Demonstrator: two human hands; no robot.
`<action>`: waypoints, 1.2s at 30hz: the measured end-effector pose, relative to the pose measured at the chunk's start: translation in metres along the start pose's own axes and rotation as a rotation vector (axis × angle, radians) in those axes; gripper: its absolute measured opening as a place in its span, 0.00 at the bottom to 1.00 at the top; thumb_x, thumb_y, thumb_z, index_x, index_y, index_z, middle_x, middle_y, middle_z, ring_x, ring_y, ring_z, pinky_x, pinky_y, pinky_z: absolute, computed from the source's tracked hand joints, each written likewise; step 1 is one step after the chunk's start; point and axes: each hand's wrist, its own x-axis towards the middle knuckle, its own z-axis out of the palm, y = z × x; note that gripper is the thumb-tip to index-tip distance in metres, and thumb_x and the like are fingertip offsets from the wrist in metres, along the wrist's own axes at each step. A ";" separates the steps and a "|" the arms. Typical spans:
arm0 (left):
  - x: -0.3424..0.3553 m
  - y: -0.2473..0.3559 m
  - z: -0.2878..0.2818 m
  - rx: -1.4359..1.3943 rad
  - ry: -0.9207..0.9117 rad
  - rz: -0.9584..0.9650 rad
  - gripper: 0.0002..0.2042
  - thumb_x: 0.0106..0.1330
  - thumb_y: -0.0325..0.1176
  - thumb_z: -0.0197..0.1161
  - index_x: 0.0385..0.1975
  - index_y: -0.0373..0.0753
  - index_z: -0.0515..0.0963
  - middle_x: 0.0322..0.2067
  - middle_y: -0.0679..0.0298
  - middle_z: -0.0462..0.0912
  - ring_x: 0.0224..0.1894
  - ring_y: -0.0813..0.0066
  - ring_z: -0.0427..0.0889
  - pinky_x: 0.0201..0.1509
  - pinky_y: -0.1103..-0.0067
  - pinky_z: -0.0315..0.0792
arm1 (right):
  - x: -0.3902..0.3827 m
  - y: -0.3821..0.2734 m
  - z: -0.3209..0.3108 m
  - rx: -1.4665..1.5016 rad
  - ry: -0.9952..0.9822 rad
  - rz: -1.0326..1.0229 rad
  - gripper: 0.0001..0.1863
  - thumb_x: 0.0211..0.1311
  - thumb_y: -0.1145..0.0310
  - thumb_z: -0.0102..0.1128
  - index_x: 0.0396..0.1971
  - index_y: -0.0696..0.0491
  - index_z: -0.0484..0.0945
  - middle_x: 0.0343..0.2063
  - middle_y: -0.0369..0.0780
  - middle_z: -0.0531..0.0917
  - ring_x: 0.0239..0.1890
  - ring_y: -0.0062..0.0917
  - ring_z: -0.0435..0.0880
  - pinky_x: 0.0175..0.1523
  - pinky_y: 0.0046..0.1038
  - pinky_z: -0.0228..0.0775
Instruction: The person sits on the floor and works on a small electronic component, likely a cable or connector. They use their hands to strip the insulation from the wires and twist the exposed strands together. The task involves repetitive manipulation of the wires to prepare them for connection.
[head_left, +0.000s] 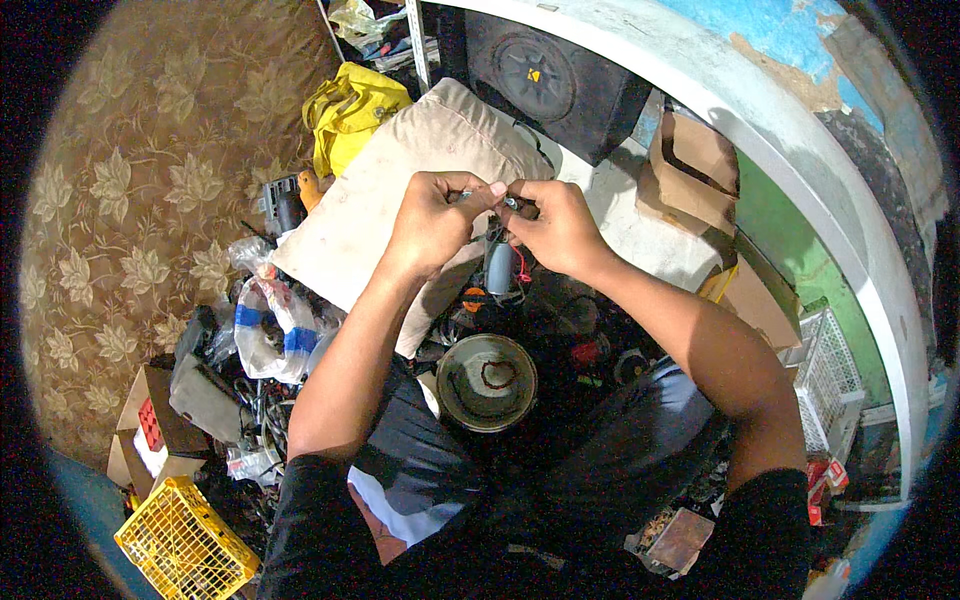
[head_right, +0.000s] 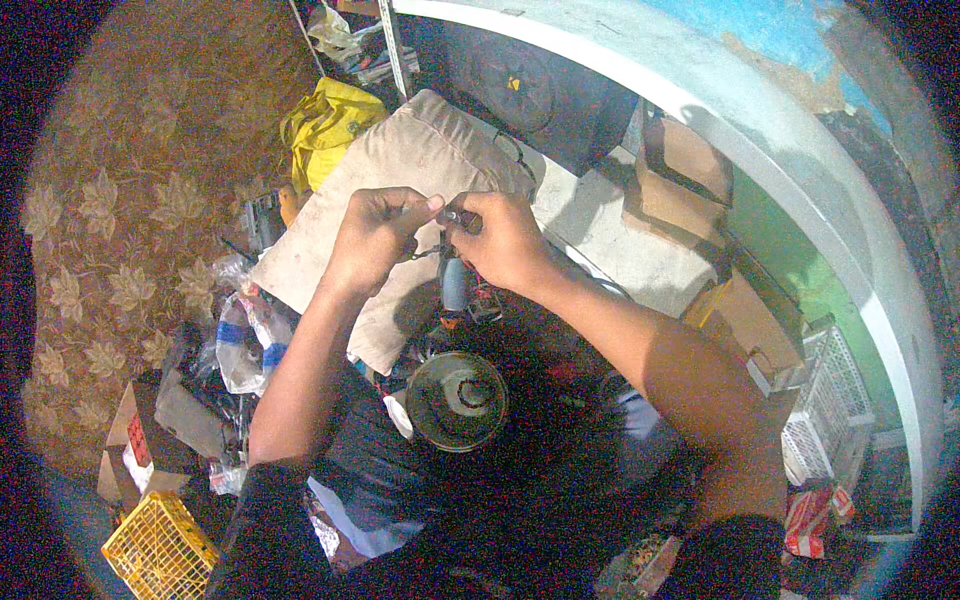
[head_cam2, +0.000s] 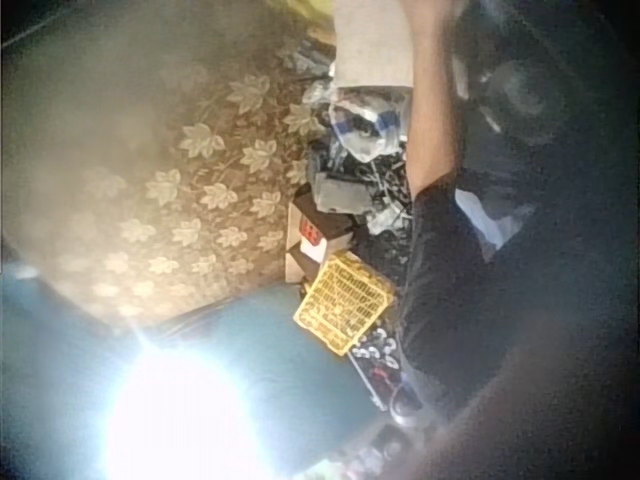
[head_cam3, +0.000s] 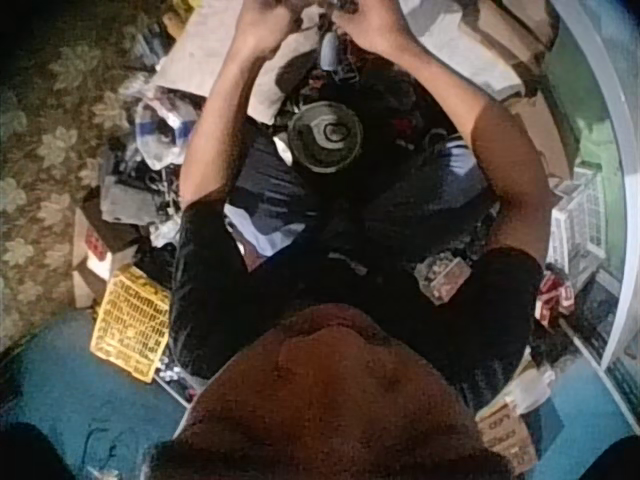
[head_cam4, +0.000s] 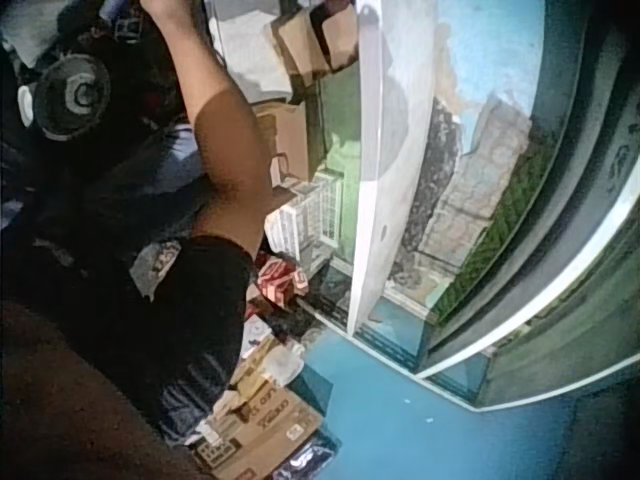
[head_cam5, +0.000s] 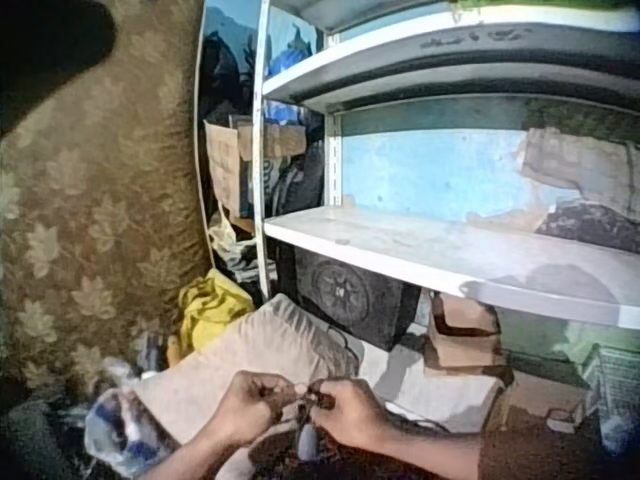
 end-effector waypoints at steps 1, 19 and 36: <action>0.001 -0.001 -0.004 -0.016 0.004 -0.033 0.15 0.67 0.41 0.68 0.24 0.36 0.82 0.15 0.73 0.72 0.15 0.86 0.64 0.18 0.83 0.54 | 0.001 -0.004 -0.004 0.067 -0.085 0.117 0.07 0.60 0.73 0.68 0.33 0.60 0.81 0.24 0.41 0.85 0.24 0.23 0.84 0.26 0.26 0.74; 0.014 -0.018 -0.020 -0.084 0.077 -0.037 0.14 0.68 0.41 0.67 0.26 0.35 0.84 0.14 0.72 0.72 0.14 0.85 0.61 0.18 0.82 0.53 | 0.004 0.010 -0.031 0.715 -0.201 0.290 0.14 0.70 0.62 0.59 0.39 0.59 0.82 0.33 0.38 0.83 0.42 0.22 0.80 0.47 0.32 0.76; 0.025 -0.039 -0.052 -0.485 -0.263 -0.321 0.14 0.72 0.39 0.59 0.35 0.30 0.80 0.18 0.71 0.68 0.22 0.77 0.68 0.33 0.78 0.70 | 0.005 -0.018 -0.086 0.911 -0.211 0.212 0.12 0.69 0.65 0.52 0.29 0.57 0.73 0.21 0.33 0.70 0.13 0.13 0.61 0.23 0.16 0.60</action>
